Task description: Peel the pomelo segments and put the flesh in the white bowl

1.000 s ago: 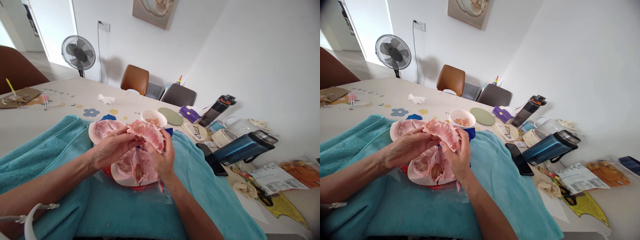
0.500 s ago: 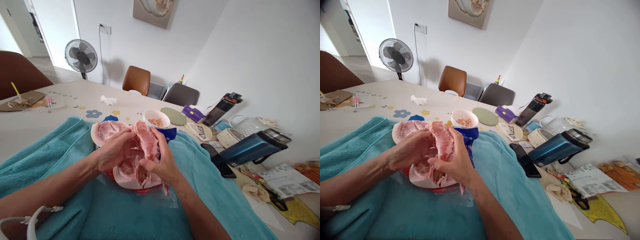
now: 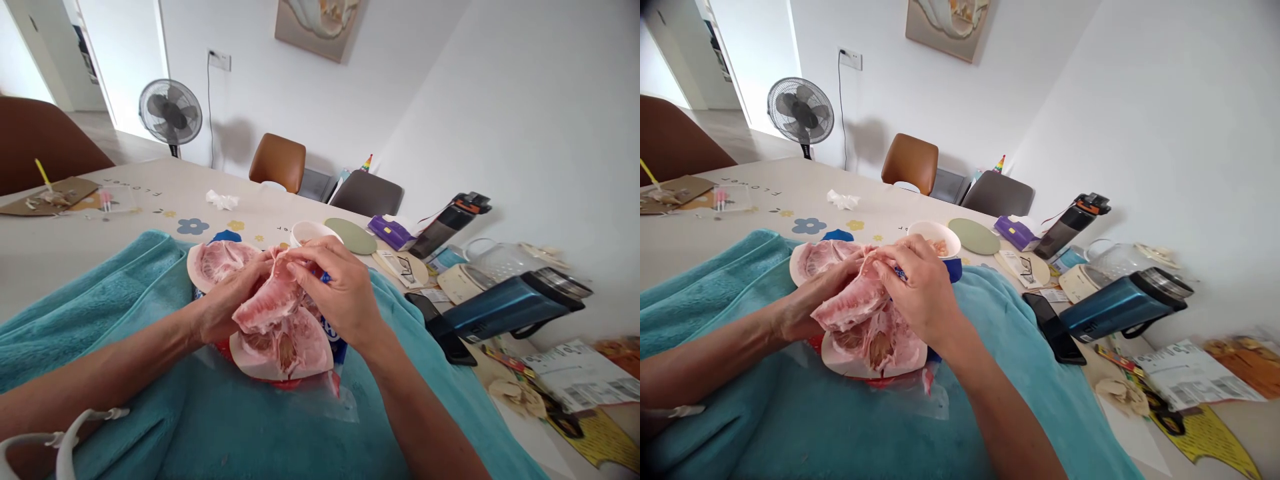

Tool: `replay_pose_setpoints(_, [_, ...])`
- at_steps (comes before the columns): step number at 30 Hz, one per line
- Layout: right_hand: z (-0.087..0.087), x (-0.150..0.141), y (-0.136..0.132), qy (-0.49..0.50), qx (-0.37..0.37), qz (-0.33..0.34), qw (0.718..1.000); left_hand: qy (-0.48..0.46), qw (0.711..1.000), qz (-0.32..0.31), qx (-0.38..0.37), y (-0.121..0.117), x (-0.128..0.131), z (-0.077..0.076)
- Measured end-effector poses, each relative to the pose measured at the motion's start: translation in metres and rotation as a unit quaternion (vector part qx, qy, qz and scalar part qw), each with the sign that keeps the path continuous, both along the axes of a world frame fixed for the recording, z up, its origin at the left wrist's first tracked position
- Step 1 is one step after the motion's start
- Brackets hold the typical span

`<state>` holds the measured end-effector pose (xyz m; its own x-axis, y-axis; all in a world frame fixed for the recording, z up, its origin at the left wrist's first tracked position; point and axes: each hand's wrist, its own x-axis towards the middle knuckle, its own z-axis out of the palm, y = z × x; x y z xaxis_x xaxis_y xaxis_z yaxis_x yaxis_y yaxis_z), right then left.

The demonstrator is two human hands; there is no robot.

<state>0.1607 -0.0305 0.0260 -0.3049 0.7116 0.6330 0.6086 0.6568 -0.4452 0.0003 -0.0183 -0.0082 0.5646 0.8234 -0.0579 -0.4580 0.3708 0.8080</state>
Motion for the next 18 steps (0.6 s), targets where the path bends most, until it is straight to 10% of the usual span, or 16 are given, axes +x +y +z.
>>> replay_pose_setpoints(11, [0.001,0.004,0.001,0.014,-0.146,-0.001,0.989,0.137,0.983,-0.031,0.117,-0.001,-0.012,0.003])
replay_pose_setpoints(18, [0.003,0.021,0.015,0.144,-0.360,0.101,0.916,0.192,0.972,-0.043,0.125,-0.002,-0.015,0.006])
